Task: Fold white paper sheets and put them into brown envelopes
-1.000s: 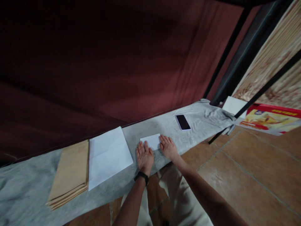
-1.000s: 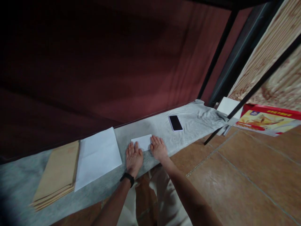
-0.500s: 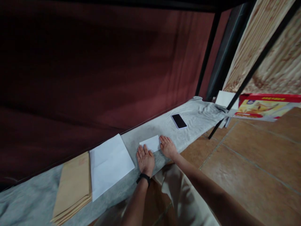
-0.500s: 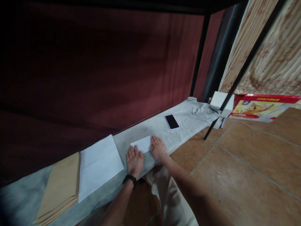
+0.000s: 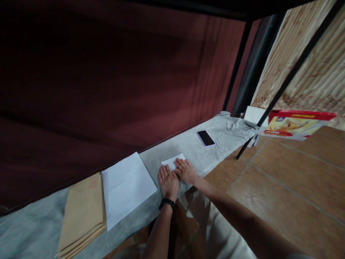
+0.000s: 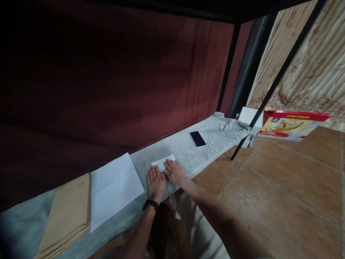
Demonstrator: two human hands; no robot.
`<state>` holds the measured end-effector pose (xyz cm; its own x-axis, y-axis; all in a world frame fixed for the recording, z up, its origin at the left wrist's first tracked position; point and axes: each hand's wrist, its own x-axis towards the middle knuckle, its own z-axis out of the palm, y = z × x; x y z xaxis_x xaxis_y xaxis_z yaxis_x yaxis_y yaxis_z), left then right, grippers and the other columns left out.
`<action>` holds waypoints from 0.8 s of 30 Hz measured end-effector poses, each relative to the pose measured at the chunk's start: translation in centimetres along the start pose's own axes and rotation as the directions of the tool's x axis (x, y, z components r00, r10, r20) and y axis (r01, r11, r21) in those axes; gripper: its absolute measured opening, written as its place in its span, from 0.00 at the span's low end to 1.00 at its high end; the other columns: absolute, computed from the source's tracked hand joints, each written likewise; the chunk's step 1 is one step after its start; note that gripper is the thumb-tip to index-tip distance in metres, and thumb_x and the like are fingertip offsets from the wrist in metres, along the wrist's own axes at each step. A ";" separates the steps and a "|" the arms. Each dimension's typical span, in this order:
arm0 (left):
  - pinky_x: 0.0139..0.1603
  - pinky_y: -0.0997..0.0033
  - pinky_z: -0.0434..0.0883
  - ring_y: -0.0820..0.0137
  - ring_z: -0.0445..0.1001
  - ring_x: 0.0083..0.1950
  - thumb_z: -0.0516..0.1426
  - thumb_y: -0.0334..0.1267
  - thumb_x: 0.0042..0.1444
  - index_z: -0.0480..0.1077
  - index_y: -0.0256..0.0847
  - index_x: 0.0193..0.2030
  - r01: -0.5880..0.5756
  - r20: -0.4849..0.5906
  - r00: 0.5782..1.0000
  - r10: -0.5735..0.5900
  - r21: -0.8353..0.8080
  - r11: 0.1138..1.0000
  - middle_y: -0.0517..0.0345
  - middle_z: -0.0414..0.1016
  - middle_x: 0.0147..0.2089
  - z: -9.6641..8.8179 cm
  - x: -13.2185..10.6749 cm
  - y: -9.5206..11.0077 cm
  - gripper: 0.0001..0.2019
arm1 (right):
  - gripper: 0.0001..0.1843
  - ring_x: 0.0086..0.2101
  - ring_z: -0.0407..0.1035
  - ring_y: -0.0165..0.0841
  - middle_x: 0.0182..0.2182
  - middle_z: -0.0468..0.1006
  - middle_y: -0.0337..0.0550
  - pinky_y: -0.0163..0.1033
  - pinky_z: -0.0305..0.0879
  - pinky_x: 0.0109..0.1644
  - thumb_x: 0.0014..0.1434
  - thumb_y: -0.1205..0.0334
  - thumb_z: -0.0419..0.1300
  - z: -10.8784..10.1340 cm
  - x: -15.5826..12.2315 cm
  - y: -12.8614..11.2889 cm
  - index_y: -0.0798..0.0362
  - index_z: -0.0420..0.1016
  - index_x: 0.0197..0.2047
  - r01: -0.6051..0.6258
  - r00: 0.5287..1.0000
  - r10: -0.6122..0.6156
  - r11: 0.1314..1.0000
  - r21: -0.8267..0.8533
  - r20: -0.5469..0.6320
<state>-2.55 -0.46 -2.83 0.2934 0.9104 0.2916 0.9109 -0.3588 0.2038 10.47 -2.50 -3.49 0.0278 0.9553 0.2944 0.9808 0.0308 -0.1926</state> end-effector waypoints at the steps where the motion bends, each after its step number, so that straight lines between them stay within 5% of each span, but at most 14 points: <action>1: 0.73 0.47 0.54 0.51 0.55 0.75 0.42 0.35 0.67 0.57 0.22 0.71 0.004 -0.004 1.000 -0.004 -0.001 1.000 0.30 0.57 0.73 0.0 0.0 0.0 0.29 | 0.26 0.67 0.58 0.40 0.69 0.61 0.48 0.51 0.49 0.72 0.74 0.55 0.47 -0.1 -0.1 0.5 0.52 0.62 0.71 -0.021 1.000 0.021 1.000 -0.023 0.009; 7: 0.74 0.48 0.52 0.52 0.53 0.76 0.42 0.36 0.67 0.55 0.19 0.71 0.019 -0.004 1.000 -0.020 -0.045 0.999 0.30 0.56 0.73 -0.1 -0.2 0.0 0.29 | 0.28 0.69 0.55 0.41 0.70 0.59 0.51 0.51 0.48 0.72 0.74 0.56 0.46 -1.2 -0.2 2.9 0.57 0.58 0.72 -0.097 0.991 0.107 0.988 -0.117 0.082; 18: 0.74 0.47 0.52 0.52 0.57 0.74 0.43 0.35 0.67 0.57 0.20 0.70 0.010 0.022 1.000 -0.011 0.063 0.998 0.31 0.58 0.73 -0.3 0.0 0.0 0.29 | 0.28 0.68 0.56 0.46 0.70 0.58 0.54 0.55 0.49 0.72 0.74 0.57 0.46 -1.4 0.5 3.3 0.60 0.59 0.72 -0.100 0.987 0.111 0.990 -0.100 0.112; 24: 0.75 0.48 0.52 0.53 0.55 0.75 0.43 0.33 0.66 0.61 0.23 0.69 -0.152 -0.010 0.988 0.153 0.062 0.986 0.34 0.59 0.73 -0.7 1.3 -1.4 0.27 | 0.28 0.69 0.53 0.39 0.72 0.55 0.49 0.49 0.49 0.73 0.74 0.58 0.44 -1.4 1.6 1.2 0.58 0.57 0.73 0.119 0.987 -0.123 0.992 0.049 0.104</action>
<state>-3.69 1.13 -2.04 0.4262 0.8427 0.3289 0.8719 -0.4796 0.0989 11.94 -1.32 -1.93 -0.1136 0.9695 0.2171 0.9664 0.1585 -0.2024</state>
